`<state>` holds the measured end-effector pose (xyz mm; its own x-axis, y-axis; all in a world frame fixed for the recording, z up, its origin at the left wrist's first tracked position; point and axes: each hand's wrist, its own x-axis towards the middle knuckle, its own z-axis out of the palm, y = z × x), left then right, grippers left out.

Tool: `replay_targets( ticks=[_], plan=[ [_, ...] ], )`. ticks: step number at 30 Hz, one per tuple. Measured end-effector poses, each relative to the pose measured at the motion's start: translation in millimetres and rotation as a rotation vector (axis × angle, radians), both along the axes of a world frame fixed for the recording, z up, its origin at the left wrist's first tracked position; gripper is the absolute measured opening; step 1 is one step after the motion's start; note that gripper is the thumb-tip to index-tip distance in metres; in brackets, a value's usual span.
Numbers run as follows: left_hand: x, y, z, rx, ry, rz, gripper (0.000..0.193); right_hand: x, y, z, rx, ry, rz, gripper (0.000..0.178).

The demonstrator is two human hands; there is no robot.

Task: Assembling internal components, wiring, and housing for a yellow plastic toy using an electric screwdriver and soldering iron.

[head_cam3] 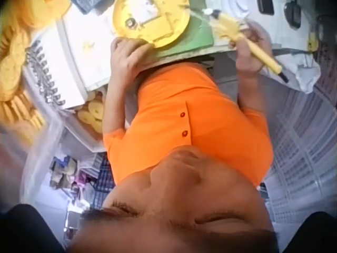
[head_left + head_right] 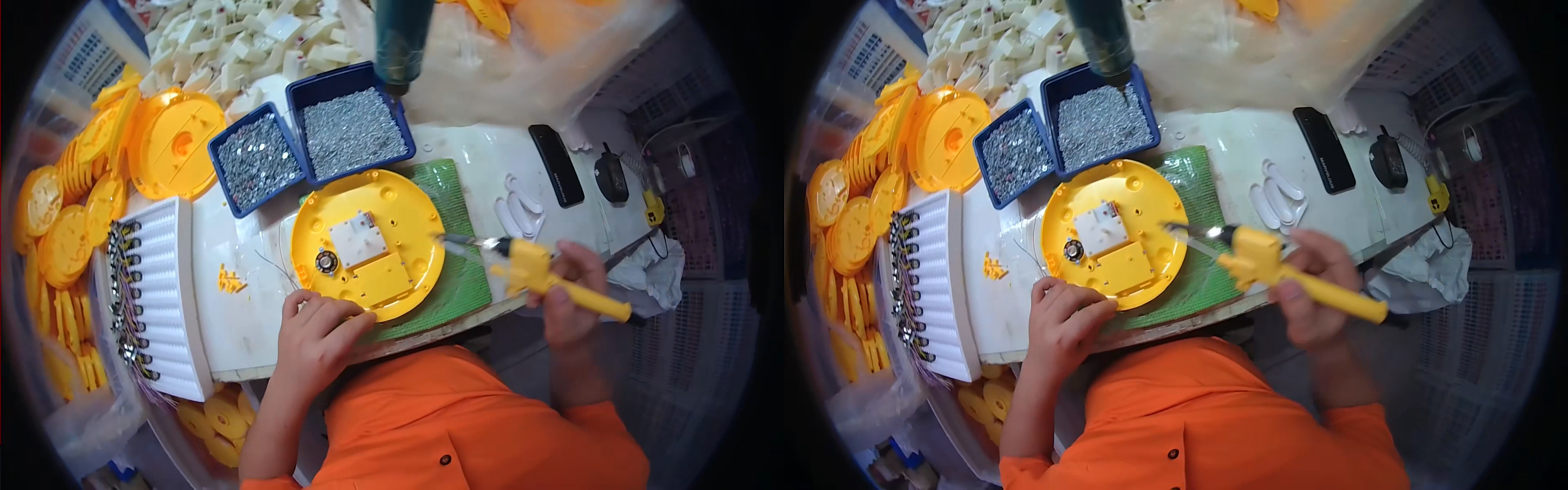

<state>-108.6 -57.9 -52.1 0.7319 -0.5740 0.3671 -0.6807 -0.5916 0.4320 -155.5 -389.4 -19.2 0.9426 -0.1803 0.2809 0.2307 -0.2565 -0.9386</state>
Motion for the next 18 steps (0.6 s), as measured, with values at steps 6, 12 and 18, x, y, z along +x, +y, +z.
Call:
replay_targets(
  ticks=[6,12,18],
  plan=[
    [-8,-5,-5,-0.004,-0.014,-0.026,0.021,-3,21,-21,-0.044,0.054,0.243,0.052],
    [-14,-3,6,-0.061,0.017,0.139,0.021,-11,29,-24,-0.132,0.045,0.252,0.047],
    [-10,-16,-2,-0.100,-0.025,0.372,0.017,-11,31,-35,-0.161,-0.125,0.275,0.039]
  ],
)
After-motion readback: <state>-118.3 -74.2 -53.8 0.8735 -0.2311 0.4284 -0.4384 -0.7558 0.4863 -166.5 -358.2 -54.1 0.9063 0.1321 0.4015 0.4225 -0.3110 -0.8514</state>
